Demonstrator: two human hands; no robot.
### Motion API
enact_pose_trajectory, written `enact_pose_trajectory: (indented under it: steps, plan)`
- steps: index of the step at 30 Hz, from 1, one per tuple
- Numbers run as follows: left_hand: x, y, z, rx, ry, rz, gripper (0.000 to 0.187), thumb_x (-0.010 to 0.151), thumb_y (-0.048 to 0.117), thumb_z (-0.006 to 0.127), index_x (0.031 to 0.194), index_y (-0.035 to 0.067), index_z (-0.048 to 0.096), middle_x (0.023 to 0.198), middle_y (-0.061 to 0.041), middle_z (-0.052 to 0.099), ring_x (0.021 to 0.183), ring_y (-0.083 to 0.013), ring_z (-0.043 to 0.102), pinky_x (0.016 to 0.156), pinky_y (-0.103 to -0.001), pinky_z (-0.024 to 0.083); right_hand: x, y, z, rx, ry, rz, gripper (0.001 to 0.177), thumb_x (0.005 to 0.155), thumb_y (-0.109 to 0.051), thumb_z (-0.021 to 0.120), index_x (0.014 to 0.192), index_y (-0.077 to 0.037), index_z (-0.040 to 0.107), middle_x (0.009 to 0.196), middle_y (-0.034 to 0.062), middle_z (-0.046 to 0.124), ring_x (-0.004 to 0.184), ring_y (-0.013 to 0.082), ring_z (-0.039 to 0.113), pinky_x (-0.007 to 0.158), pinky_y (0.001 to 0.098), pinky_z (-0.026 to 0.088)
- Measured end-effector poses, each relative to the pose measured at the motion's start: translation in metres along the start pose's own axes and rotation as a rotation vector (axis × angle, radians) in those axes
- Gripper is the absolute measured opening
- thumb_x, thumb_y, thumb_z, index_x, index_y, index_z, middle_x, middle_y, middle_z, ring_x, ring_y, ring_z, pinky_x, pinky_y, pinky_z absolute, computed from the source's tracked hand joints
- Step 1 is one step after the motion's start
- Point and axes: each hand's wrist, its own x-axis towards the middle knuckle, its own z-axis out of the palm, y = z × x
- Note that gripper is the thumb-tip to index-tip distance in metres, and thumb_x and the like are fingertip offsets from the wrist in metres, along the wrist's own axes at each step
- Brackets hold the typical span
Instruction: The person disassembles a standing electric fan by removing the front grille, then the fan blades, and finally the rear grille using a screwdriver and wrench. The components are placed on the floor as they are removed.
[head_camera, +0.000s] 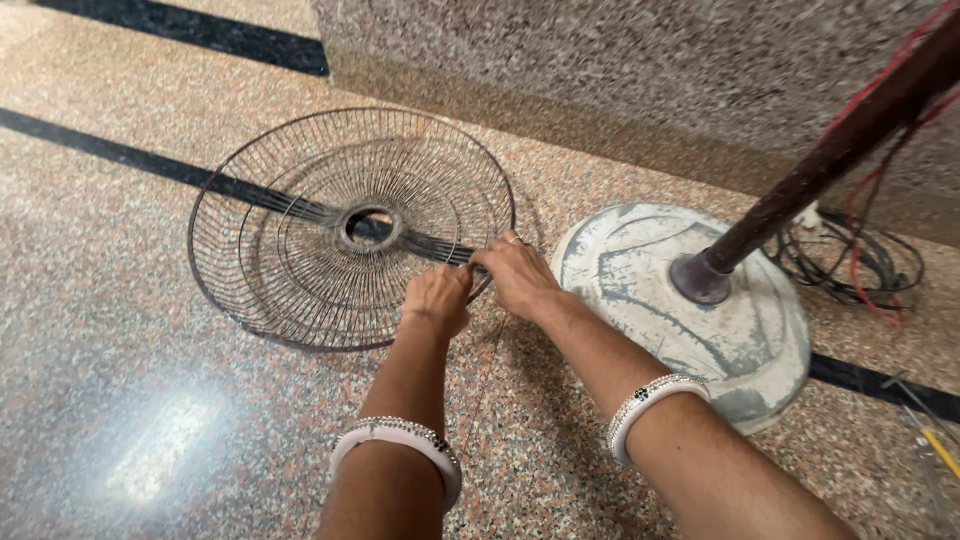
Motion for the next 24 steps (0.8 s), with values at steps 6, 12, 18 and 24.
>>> enact_pose_trajectory:
  steps: [6, 12, 18, 24]
  plan:
    - [0.012, 0.041, -0.025, -0.041, 0.197, 0.13, 0.028, 0.086, 0.012, 0.07, 0.113, 0.007, 0.068, 0.108, -0.014, 0.073, 0.1, -0.0295, 0.073, 0.08, -0.04, 0.06, -0.037, 0.012, -0.059, -0.072, 0.196, -0.036, 0.046, 0.075, 0.005, 0.073, 0.118, -0.012, 0.07, 0.121, 0.0131, 0.065, 0.128, 0.0361, 0.054, 0.106, 0.0481, 0.046]
    - [0.015, 0.097, -0.064, -0.082, 0.317, 0.277, 0.019, 0.086, 0.009, 0.068, 0.104, 0.01, 0.072, 0.104, -0.013, 0.075, 0.097, -0.0286, 0.075, 0.08, -0.041, 0.059, -0.084, 0.033, -0.105, -0.084, 0.372, 0.052, 0.033, 0.077, 0.004, 0.068, 0.105, -0.012, 0.075, 0.109, 0.0108, 0.069, 0.118, 0.0357, 0.058, 0.097, 0.0458, 0.05]
    - [0.005, 0.153, -0.098, -0.12, 0.368, 0.374, 0.034, 0.083, 0.008, 0.068, 0.117, 0.009, 0.065, 0.103, -0.014, 0.074, 0.096, -0.0313, 0.073, 0.078, -0.044, 0.058, -0.142, 0.064, -0.137, -0.153, 0.542, 0.081, 0.037, 0.073, 0.005, 0.067, 0.107, -0.009, 0.073, 0.107, 0.0122, 0.068, 0.115, 0.036, 0.056, 0.093, 0.0457, 0.051]
    - [-0.004, 0.237, -0.105, -0.236, 0.406, 0.461, 0.03, 0.085, 0.011, 0.068, 0.115, 0.009, 0.065, 0.106, -0.015, 0.073, 0.098, -0.0324, 0.072, 0.08, -0.044, 0.059, -0.206, 0.099, -0.154, -0.169, 0.549, 0.259, 0.036, 0.075, 0.002, 0.068, 0.11, -0.008, 0.072, 0.112, 0.0115, 0.067, 0.115, 0.034, 0.056, 0.095, 0.0453, 0.051]
